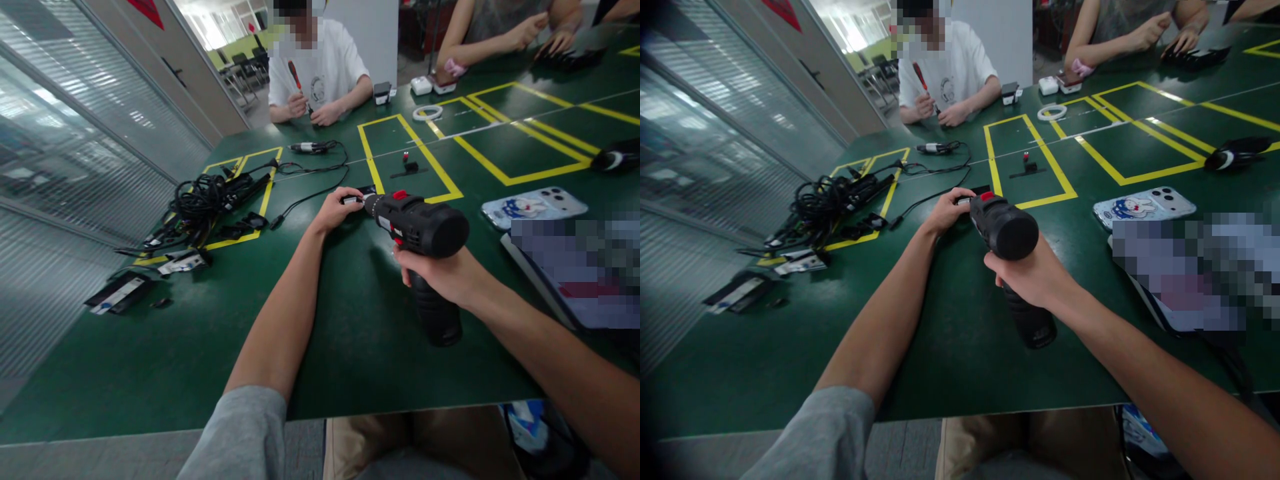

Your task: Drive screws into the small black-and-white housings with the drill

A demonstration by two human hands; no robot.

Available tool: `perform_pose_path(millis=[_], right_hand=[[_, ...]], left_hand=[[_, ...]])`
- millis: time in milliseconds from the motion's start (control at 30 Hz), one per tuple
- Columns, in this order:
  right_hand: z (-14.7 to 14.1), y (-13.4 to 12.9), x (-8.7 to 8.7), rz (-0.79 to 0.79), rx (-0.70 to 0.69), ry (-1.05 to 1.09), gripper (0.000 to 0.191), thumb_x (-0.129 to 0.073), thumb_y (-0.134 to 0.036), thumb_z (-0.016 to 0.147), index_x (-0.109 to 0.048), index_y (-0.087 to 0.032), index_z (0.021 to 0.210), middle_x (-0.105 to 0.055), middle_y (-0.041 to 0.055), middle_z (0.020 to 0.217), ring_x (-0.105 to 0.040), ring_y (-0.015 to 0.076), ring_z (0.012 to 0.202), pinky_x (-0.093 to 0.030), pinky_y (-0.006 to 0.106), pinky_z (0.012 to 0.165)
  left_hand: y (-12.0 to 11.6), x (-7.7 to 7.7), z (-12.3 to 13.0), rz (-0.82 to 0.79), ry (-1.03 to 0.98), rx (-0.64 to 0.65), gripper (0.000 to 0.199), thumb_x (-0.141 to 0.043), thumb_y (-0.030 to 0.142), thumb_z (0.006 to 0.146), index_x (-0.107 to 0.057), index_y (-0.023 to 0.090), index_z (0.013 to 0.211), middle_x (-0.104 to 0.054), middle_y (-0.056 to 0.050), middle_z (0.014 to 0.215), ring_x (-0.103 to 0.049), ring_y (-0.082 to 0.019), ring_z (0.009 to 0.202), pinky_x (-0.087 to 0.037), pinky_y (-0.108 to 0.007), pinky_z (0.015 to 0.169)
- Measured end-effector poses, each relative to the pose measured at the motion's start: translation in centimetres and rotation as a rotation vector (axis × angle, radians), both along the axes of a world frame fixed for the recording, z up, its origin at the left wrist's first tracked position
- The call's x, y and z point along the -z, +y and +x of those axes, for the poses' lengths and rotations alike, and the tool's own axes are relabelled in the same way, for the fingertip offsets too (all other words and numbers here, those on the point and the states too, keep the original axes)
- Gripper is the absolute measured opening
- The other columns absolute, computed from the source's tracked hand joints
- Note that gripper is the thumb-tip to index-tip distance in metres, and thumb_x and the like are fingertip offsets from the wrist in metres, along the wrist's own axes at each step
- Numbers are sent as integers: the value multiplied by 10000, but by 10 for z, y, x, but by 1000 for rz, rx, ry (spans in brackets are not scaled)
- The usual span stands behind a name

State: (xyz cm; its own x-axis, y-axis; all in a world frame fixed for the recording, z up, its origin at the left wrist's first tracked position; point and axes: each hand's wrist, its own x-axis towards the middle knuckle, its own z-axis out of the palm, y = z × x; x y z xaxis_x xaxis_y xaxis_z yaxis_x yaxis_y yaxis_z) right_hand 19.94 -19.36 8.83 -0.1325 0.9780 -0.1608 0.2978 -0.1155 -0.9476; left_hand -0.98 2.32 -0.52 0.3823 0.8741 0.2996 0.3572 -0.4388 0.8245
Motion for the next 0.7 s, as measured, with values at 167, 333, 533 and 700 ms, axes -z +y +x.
perform_pose_path(millis=[167, 333, 533, 700], right_hand=[[3, 1, 5, 31, -29, 38, 83, -624, -246, 779, -629, -203, 708, -653, 13, 588, -626, 185, 551, -472, 326, 558], [4, 1, 6, 35, -44, 32, 74, -622, -251, 789, -638, -207, 733, -661, 19, 607, -636, 192, 569, -478, 331, 570], [4, 0, 3, 24, -34, 31, 108, -634, -252, 780, -618, -207, 683, -663, 23, 603, -636, 190, 562, -479, 332, 568], [3, 1, 3, 30, -33, 37, 89, -627, -246, 782, -621, -204, 705, -654, 19, 594, -631, 192, 554, -474, 335, 564]], left_hand=[[0, 1, -1, 14, -6, 14, 291, -708, 322, 725, -711, 200, 989, -666, -36, 1068, -589, -189, 1045, -432, -348, 1005], [-2, -1, 0, -6, -1, 0, 287, -704, 316, 726, -710, 200, 988, -670, -40, 1089, -583, -198, 1062, -418, -365, 1032], [-1, -2, 0, -19, -11, 1, 286, -700, 316, 719, -710, 195, 978, -672, -43, 1077, -588, -196, 1046, -423, -360, 1021], [0, -1, 0, -39, -25, 0, 284, -700, 311, 713, -708, 196, 973, -674, -40, 1079, -591, -196, 1044, -431, -359, 1014]])
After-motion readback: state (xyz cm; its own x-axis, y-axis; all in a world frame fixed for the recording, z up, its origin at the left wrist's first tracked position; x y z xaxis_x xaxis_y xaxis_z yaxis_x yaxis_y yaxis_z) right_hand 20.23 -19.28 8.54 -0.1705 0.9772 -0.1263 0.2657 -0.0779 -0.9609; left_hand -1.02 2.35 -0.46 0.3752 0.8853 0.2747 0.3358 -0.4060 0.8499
